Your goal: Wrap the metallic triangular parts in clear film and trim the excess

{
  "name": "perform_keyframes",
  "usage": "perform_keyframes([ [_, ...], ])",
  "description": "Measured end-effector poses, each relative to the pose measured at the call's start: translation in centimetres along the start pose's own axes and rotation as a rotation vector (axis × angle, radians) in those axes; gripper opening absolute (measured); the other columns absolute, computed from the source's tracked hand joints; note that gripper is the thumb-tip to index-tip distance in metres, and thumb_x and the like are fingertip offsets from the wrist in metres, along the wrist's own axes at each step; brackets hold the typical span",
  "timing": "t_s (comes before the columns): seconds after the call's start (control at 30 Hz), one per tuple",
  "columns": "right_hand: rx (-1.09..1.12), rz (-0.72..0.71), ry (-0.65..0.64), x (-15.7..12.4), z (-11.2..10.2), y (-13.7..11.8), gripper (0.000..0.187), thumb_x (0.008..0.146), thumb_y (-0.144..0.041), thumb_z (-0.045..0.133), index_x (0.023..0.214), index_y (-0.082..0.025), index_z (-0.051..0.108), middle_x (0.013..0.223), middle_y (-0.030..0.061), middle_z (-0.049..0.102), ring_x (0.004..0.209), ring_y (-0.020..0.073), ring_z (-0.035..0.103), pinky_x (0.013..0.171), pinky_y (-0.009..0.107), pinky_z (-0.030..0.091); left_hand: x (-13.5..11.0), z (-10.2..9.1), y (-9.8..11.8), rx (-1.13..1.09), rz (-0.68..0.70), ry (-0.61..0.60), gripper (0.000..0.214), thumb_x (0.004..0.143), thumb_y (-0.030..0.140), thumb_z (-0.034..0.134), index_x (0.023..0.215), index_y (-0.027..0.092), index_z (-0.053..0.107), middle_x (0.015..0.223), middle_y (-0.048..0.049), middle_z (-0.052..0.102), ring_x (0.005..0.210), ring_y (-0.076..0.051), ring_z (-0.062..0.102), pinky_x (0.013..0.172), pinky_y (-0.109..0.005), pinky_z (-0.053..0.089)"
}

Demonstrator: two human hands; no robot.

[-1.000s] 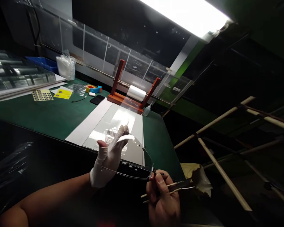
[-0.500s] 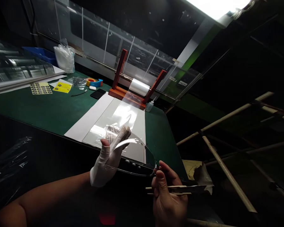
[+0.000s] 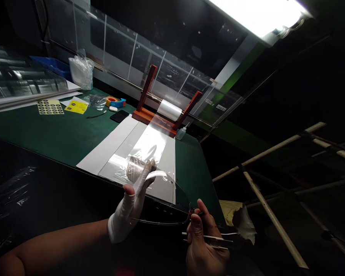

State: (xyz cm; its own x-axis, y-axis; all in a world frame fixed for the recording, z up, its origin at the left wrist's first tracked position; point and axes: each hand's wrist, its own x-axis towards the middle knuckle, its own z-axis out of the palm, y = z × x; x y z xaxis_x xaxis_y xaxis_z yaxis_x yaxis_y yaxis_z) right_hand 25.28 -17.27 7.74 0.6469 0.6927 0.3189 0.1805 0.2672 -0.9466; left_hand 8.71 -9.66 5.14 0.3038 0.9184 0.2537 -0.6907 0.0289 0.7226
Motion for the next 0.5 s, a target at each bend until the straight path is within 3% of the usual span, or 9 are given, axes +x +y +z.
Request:
perform_keyframes([
  [0.3,-0.151,0.014,0.061,-0.5,0.3,0.3,0.049,0.081,-0.046,0.080,0.123,-0.022,0.070,0.083,0.0004,0.064,0.055,0.0062,0.046,0.049,0.020,0.043,-0.9,-0.9,-1.9,0.112,0.107,-0.031,0.090,0.090,0.080,0.027,0.160,0.023,0.022,0.168,-0.0047,0.016,0.155,-0.033,-0.007,0.127,-0.054,0.003],
  [0.5,-0.156,0.034,0.046,-0.4,0.2,0.6,0.049,0.082,-0.046,0.079,0.125,-0.023,0.069,0.091,0.0016,0.065,0.053,0.0050,0.047,0.046,0.021,0.041,-1.0,-1.3,-2.5,0.136,0.177,-0.092,0.087,0.090,0.079,0.030,0.160,0.028,0.019,0.169,-0.0017,0.004,0.155,-0.031,-0.004,0.127,-0.046,-0.002],
])
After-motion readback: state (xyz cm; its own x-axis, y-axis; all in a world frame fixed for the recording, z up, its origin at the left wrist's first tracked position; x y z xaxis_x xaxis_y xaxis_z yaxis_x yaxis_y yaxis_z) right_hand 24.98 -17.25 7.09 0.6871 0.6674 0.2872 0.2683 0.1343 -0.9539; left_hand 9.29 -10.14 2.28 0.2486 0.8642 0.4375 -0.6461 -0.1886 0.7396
